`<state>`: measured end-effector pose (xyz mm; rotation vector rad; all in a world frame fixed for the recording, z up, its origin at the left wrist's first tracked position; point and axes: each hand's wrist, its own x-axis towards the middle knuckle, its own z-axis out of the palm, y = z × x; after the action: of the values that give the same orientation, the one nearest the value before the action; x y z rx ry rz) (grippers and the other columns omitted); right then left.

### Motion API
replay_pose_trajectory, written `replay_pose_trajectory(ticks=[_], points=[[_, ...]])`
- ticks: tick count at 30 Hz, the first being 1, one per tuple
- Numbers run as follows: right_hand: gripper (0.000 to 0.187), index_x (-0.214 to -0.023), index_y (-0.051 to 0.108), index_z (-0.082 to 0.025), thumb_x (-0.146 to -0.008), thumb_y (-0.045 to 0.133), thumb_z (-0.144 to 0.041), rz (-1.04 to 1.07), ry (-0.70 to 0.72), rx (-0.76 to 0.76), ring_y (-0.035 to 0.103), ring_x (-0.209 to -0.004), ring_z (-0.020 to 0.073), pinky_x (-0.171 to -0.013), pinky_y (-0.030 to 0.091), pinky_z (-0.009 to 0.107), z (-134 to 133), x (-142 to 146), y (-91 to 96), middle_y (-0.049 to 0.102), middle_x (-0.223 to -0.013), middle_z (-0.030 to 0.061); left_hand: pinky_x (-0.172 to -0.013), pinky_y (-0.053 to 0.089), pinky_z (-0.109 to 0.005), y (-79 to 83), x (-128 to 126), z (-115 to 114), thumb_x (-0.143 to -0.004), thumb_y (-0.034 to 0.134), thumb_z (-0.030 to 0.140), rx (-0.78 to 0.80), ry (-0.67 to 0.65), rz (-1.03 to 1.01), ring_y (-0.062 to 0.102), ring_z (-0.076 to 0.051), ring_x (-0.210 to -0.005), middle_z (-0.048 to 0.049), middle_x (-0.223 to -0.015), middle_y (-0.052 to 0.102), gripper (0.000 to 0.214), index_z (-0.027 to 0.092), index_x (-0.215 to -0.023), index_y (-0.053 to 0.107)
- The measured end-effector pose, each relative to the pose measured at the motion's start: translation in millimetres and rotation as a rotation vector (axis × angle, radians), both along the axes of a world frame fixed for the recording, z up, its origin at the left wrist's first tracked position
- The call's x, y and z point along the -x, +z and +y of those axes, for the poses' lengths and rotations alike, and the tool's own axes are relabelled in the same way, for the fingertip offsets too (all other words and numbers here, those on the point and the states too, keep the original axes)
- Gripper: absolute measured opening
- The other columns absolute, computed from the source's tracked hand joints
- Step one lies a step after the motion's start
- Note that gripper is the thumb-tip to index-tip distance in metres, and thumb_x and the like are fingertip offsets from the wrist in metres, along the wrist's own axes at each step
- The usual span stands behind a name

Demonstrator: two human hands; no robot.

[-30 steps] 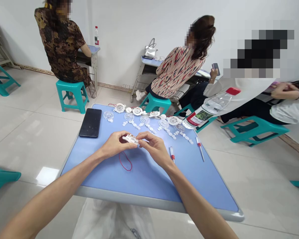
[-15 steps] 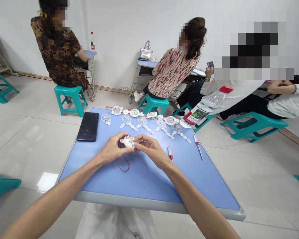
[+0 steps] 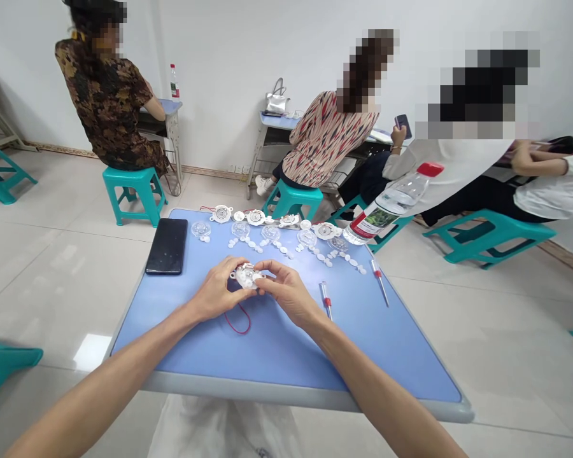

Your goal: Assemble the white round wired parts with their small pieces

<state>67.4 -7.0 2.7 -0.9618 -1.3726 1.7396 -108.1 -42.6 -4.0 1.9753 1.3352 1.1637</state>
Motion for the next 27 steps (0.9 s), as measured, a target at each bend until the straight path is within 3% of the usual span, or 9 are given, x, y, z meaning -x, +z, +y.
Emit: replay_pose_trajectory(ticks=[9,15,27], points=[[0.032,-0.098,0.067,-0.018,-0.071,0.076,-0.032,0.025,0.048,0.057,0.056,-0.066,0.0127,-0.07,0.044,0.029,4.0,-1.2,-9.7,0.067,-0.077,0.0006,-0.082,0.049,-0.033,-0.3,0.7,2.2,-0.075,0.073,0.03,0.058,0.02,0.029,0.062,-0.02,-0.09,-0.0058,-0.1,0.066,0.039,0.018,-0.11,0.062],[0.029,-0.097,0.068,-0.018,-0.073,0.072,-0.033,0.03,0.079,0.056,0.058,-0.069,0.013,-0.074,0.048,0.031,6.0,-2.6,-9.4,0.068,-0.086,0.0027,-0.086,0.047,-0.036,3.0,1.5,1.8,-0.07,0.076,0.026,0.13,0.042,0.027,0.061,-0.023,-0.096,-0.0053,-0.102,0.066,0.039,0.019,-0.106,0.062],[0.018,-0.085,0.065,-0.019,-0.068,0.063,-0.02,-0.01,0.044,-0.001,0.049,-0.059,0.0098,-0.064,0.04,0.026,7.1,1.9,-9.0,0.06,-0.07,-0.003,-0.082,0.047,-0.033,3.7,0.7,1.3,-0.071,0.075,0.027,0.125,0.024,0.043,0.061,-0.021,-0.093,-0.0051,-0.099,0.064,0.039,0.017,-0.106,0.061]])
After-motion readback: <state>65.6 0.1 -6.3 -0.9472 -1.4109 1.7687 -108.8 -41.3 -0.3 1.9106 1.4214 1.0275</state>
